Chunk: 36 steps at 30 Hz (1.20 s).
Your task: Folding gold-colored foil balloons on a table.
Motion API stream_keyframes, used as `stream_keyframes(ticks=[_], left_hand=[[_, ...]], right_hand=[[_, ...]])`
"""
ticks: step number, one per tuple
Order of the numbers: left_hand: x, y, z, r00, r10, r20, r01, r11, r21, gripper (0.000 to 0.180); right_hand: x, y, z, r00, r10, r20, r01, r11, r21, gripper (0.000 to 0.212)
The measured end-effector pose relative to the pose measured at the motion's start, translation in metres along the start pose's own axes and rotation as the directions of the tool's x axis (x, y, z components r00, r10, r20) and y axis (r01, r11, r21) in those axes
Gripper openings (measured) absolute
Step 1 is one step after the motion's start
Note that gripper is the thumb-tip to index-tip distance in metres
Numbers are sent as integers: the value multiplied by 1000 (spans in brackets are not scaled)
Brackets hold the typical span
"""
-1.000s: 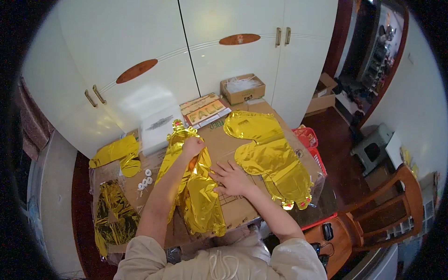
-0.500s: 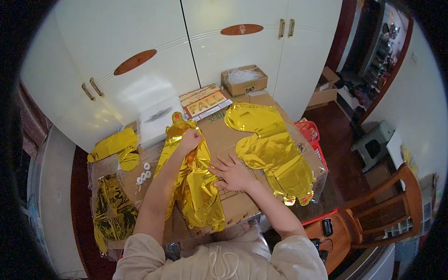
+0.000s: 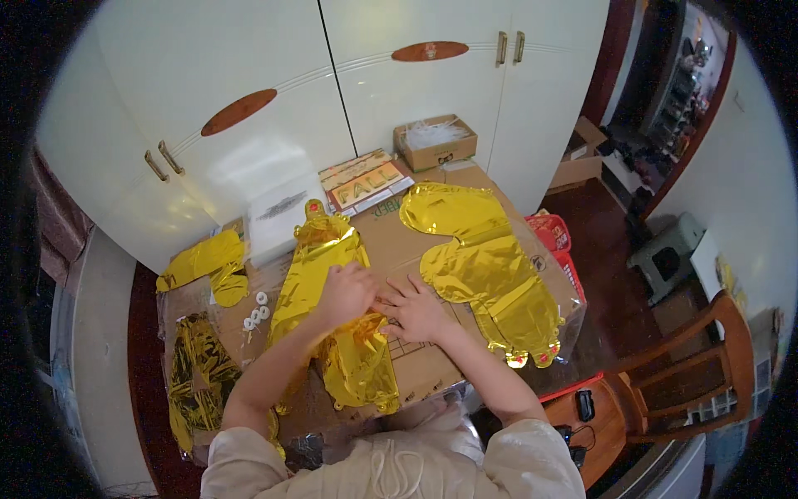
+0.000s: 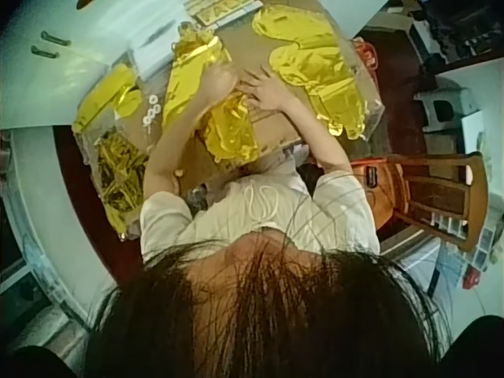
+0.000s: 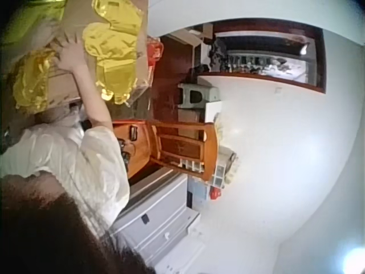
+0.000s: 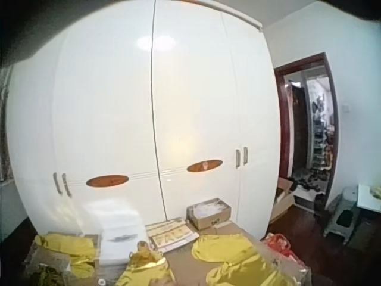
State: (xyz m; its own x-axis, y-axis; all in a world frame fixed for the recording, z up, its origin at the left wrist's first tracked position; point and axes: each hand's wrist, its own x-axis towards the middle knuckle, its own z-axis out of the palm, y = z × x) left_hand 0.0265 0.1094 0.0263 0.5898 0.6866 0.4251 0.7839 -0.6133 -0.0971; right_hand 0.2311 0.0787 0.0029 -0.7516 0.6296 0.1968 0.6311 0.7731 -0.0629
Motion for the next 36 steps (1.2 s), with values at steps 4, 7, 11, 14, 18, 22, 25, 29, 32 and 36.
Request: stream_keyframes(ticks=[4,7,11,14,18,22,25,29,32,36], left_hand=[[-13,1,11,998,18,-61,-14,998,58,23],[-8,-4,17,997,-24,-78,29,997,69,26],[0,-18,30,996,-88,-19,90,993,76,32],[5,-30,38,992,-118,36,115,990,82,37],[11,-39,41,990,-136,42,132,988,78,36],[16,-48,51,990,-138,16,136,986,98,36],[19,-54,51,990,-140,23,135,980,144,37],[22,-57,53,984,-171,50,162,976,144,39],[21,-60,55,980,-178,86,164,975,151,43],[19,-58,51,965,-202,170,176,972,157,50]], right_hand=[[0,-1,2,999,-21,-47,21,1000,14,57],[-1,0,4,996,-31,-80,32,999,4,57],[-1,0,3,996,-29,-84,30,999,12,57],[-1,-1,3,997,-17,-78,18,1000,14,57],[-1,-1,3,998,-10,-62,11,1000,15,58],[-1,0,5,998,-20,-68,20,1000,12,57],[-2,-1,5,997,-17,-77,19,1000,23,56],[-4,-3,3,998,-10,-57,12,1000,26,53],[-8,-6,0,1000,0,-22,1,999,35,50],[-16,-11,-5,1000,2,6,-2,999,40,46]])
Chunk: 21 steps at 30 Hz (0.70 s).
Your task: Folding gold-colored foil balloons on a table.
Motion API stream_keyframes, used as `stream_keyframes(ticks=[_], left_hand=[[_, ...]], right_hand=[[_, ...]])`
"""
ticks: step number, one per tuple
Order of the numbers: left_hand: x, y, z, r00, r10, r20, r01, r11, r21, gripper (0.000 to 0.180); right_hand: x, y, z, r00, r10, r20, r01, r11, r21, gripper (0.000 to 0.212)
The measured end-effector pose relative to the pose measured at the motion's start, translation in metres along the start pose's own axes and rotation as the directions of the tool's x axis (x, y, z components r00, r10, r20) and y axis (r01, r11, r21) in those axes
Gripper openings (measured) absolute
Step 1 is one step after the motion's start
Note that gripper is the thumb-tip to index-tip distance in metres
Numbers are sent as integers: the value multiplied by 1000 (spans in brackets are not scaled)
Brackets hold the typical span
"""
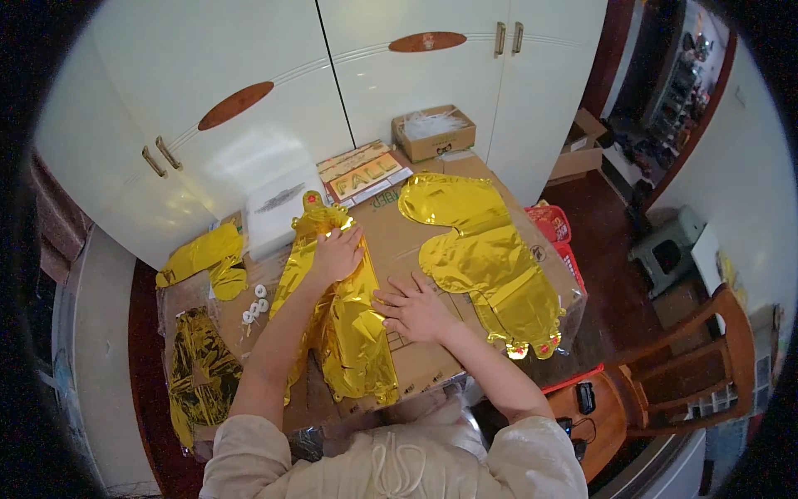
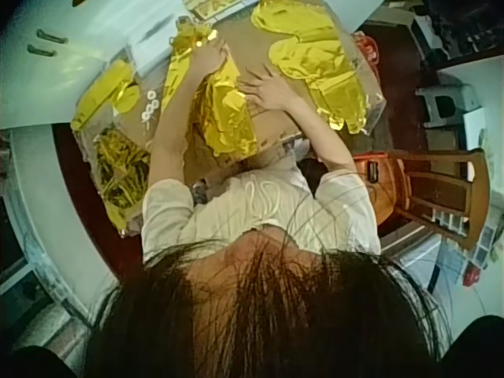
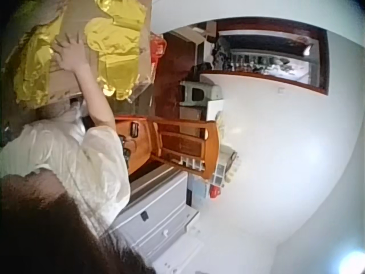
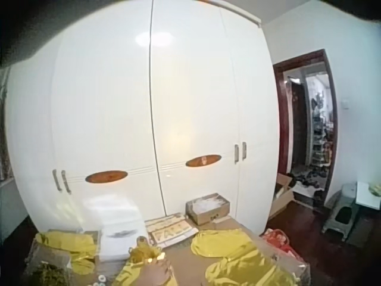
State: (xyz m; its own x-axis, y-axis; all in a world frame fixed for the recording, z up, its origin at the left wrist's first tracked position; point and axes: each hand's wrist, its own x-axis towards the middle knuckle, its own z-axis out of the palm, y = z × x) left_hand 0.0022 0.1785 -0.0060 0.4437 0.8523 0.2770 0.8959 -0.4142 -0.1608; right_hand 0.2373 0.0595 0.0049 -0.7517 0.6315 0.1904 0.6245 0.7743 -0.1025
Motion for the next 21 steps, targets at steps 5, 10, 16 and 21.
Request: stream_keyframes(ticks=[5,10,16,21], left_hand=[[-1,0,1,996,-19,86,20,1000,-13,61],[6,0,-8,975,-54,217,60,998,-21,73],[12,-2,-12,961,-72,267,82,996,-27,79],[10,-2,-15,962,-70,264,81,996,-28,79]], right_hand=[[-10,-4,-1,999,3,35,-5,998,59,44],[-15,-5,-1,997,-2,75,-5,997,83,44],[-18,-8,-3,998,1,67,-7,996,85,44],[-24,-12,-4,998,9,65,-16,994,108,44]])
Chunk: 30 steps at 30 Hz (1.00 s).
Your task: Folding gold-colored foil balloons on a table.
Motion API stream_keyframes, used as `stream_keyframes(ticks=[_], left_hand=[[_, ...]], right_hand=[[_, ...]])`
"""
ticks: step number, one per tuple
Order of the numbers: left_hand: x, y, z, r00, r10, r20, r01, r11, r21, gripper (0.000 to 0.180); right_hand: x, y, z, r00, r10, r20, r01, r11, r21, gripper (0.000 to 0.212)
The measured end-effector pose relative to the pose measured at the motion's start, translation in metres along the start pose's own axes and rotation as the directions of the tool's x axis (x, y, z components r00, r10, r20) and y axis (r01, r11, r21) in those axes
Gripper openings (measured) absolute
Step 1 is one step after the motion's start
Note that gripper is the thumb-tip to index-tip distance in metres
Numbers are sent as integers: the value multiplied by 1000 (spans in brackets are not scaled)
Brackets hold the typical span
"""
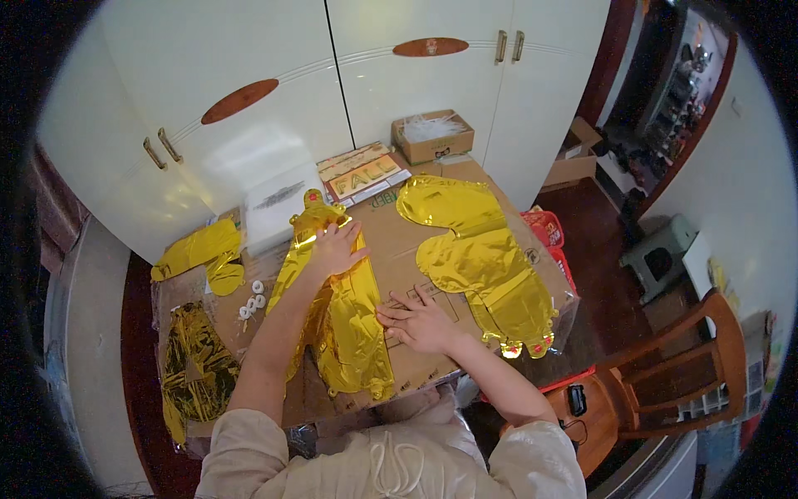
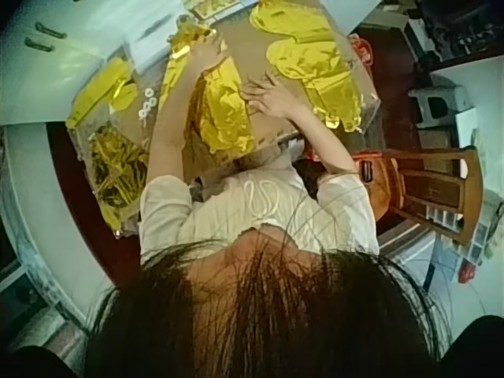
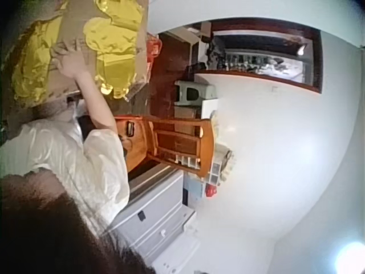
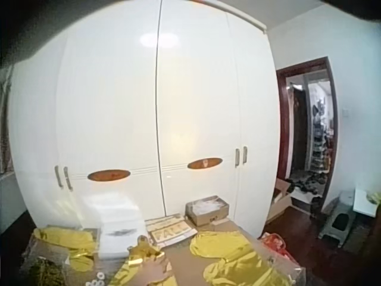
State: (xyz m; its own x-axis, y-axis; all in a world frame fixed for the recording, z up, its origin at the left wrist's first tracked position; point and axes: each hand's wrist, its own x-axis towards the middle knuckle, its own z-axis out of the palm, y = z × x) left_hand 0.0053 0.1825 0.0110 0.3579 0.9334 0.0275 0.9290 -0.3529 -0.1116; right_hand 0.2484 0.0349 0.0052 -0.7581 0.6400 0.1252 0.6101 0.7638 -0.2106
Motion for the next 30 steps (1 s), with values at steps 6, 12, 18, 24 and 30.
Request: stream_keyframes(ticks=[6,12,18,24,30], left_hand=[[0,0,-2,999,12,-38,-13,1000,-28,75],[9,-3,1,990,-24,-136,20,999,-29,62],[-18,-19,-6,927,-93,-364,-2,968,-252,49],[-127,-26,-32,973,10,-233,-66,970,-236,56],[-173,-7,-8,1000,5,-26,-8,993,-117,78]], right_hand=[[-2,0,1,1000,-2,16,3,1000,-10,44],[-1,0,-2,998,-18,-53,17,1000,-6,42],[-11,15,-22,997,-64,-43,67,996,53,38],[2,23,-31,986,-13,-167,55,967,247,36],[21,15,1,964,157,-214,-156,988,18,50]])
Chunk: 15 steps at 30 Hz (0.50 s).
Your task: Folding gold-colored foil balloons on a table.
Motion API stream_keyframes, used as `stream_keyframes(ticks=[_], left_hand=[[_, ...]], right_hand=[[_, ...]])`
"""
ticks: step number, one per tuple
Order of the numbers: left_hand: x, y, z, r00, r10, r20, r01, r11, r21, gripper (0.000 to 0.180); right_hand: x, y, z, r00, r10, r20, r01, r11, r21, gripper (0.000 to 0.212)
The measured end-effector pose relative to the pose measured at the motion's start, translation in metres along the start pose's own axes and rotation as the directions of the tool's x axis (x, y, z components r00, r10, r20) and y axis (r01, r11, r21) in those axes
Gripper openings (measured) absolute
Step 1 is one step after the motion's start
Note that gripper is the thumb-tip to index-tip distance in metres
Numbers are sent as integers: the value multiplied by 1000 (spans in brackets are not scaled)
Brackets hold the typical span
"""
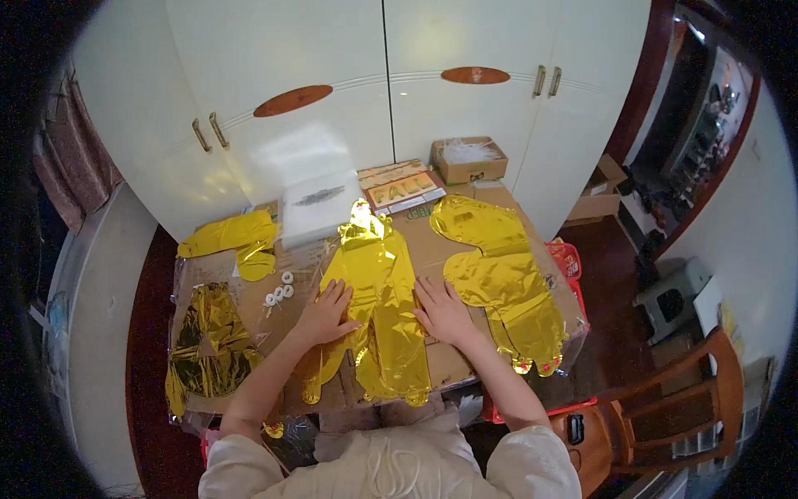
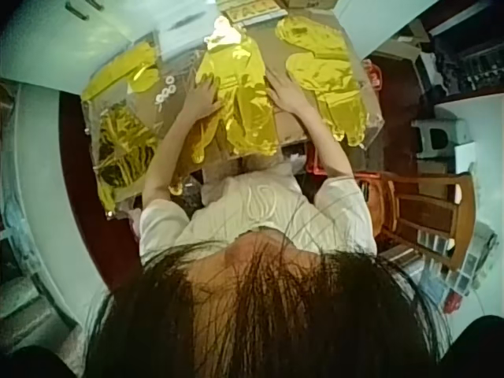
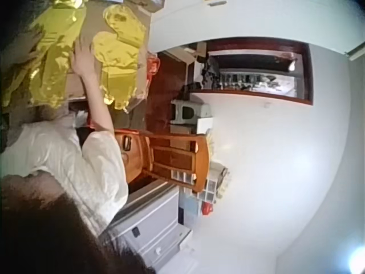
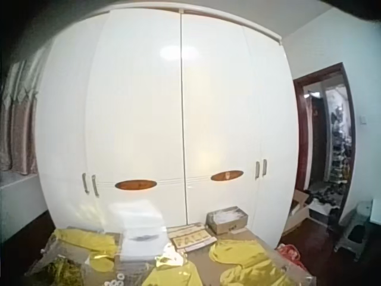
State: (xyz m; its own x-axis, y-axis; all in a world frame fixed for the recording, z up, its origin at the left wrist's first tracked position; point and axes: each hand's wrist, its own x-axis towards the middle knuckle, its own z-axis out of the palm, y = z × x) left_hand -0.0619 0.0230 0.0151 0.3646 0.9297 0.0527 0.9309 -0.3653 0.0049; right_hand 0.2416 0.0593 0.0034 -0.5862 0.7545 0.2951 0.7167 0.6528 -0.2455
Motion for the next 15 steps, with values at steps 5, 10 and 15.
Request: stream_keyframes(ticks=[5,10,15], left_hand=[[12,0,1,999,-35,-6,34,999,-41,77],[27,3,-5,999,-45,-16,45,999,21,73],[29,5,-8,998,-53,-23,53,998,16,72]], right_hand=[[2,3,6,997,-26,75,33,996,-85,52],[2,4,5,997,-31,66,37,995,-88,53],[6,7,7,997,-53,62,57,997,-59,54]])
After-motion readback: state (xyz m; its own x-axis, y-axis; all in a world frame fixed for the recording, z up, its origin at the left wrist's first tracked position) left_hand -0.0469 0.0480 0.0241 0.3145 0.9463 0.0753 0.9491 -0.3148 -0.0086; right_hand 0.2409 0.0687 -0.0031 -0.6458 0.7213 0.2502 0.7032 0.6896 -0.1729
